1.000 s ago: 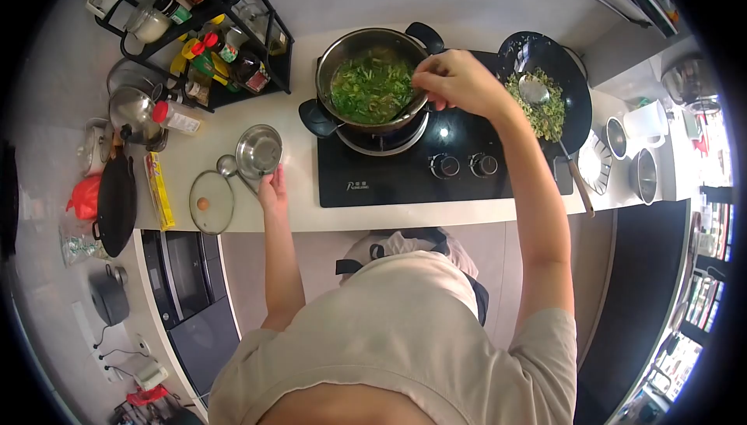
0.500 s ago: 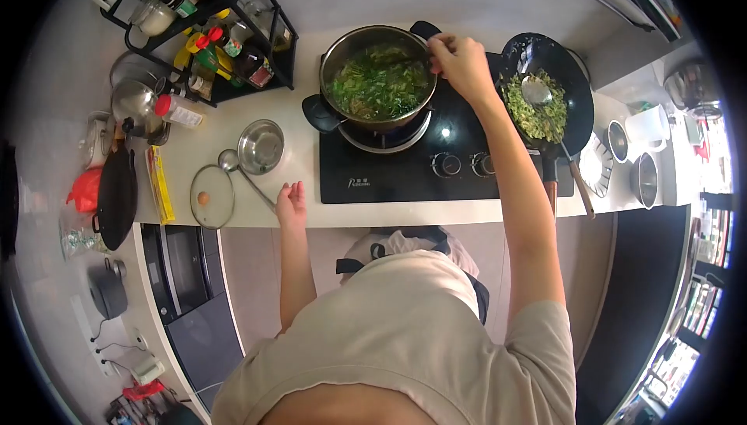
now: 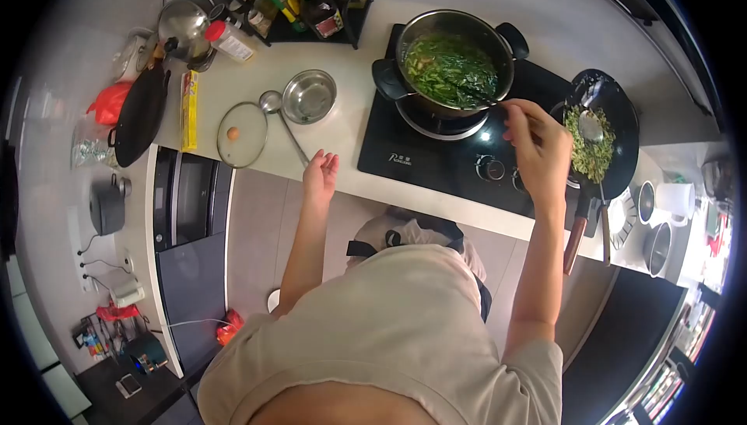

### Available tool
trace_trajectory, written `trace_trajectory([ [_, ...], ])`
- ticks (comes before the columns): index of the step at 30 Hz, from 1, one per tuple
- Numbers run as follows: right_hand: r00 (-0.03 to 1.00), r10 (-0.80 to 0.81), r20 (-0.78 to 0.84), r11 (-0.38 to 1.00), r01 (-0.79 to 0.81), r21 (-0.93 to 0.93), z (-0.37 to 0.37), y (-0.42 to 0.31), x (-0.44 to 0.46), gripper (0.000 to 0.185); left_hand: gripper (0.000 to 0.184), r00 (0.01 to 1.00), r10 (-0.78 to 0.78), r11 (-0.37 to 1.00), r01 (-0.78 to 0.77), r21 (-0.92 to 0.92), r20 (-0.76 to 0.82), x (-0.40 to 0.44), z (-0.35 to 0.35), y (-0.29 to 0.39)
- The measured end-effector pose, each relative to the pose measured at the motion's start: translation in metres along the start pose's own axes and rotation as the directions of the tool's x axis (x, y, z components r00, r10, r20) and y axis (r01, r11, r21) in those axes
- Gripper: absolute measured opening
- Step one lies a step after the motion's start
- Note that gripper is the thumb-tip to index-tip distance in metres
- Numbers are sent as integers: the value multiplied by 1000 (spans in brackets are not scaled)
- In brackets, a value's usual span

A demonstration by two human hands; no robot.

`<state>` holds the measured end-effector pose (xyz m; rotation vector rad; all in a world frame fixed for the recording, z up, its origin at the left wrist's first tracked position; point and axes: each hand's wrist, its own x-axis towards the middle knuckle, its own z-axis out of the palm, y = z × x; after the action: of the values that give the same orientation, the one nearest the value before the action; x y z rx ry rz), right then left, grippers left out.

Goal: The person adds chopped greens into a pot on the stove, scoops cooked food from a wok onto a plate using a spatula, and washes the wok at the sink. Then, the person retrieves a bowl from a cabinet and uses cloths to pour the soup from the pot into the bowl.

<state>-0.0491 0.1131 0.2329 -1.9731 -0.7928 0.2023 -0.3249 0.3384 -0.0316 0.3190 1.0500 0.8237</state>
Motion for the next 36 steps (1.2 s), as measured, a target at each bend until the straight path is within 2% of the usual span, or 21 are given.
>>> trace_trajectory([
  [2, 981, -81, -176, 989, 101, 109, 4, -12, -12, 19, 37, 1000, 6, 1000, -6, 5, 18, -9, -11, 1],
  [3, 972, -106, -208, 972, 146, 186, 11, -26, -16, 19, 37, 1000, 0, 1000, 0, 0, 1, -10, -16, 0],
  [5, 982, -115, -150, 946, 154, 286, 38, -39, -24, 17, 36, 999, -19, 1000, 19, 2, -32, -18, -27, 1],
  [8, 910, -413, 37, 908, 408, 93, 111, -57, -23, 15, 33, 999, -6, 1000, 6, 19, -47, -26, -39, 3],
  [10, 782, -622, 47, 783, 619, 66, 202, -20, -22, 21, 32, 999, 13, 999, -12, 40, -30, -35, -45, 5],
  [11, 717, -689, 105, 723, 689, 40, 244, 3, -22, 29, 32, 999, 16, 999, -15, 33, -40, -35, -53, 3],
  [13, 686, -633, 360, 753, 652, 81, 295, 25, -20, 32, 34, 999, 27, 999, -25, 42, -35, -43, -58, 5],
  [15, 522, -767, 373, 548, 835, -44, 348, 63, -11, 32, 36, 1000, 13, 996, -10, 91, -26, -49, -65, 8],
  [16, 484, -753, 446, 487, 866, -119, 355, 68, -11, 37, 36, 999, 9, 993, -3, 115, -46, -53, -65, 9],
  [19, 445, -739, 506, 397, 894, -207, 370, 82, -14, 37, 36, 995, -4, 983, 22, 185, -100, -65, -72, 11],
  [20, 483, -681, 551, 483, 861, -158, 372, 86, -18, 45, 36, 995, -13, 978, 33, 205, -101, -68, -75, 10],
  [23, 528, -574, 626, 563, 809, -167, 361, 72, -25, 59, 36, 995, -51, 963, 71, 258, -84, -71, -80, 2],
  [25, 560, -580, 591, 579, 794, -185, 335, 54, -32, 68, 36, 997, -70, 951, 79, 299, -40, -68, -75, 0],
  [29, 632, -650, 422, 702, 713, 13, 249, 28, -65, 62, 33, 985, -126, 904, 66, 422, 116, -63, -44, -14],
  [30, 664, -654, 363, 722, 690, 39, 212, 28, -76, 55, 32, 975, -147, 887, 56, 458, 166, -63, -31, -19],
  [32, 731, -656, 190, 720, 681, -133, 133, 42, -98, 39, 30, 961, -207, 834, 75, 547, 183, -70, -3, -33],
  [34, 827, -558, 72, 705, 518, -484, 46, 82, -114, 28, 29, 930, -276, 779, 69, 623, 242, -75, 22, -52],
  [35, 935, -344, -92, 739, 209, -641, -1, 75, -117, 31, 30, 909, -318, 748, 66, 660, 270, -81, 33, -64],
  [36, 925, -259, -279, 751, 11, -660, -45, 80, -119, 39, 31, 886, -358, 718, 59, 693, 296, -89, 46, -77],
])
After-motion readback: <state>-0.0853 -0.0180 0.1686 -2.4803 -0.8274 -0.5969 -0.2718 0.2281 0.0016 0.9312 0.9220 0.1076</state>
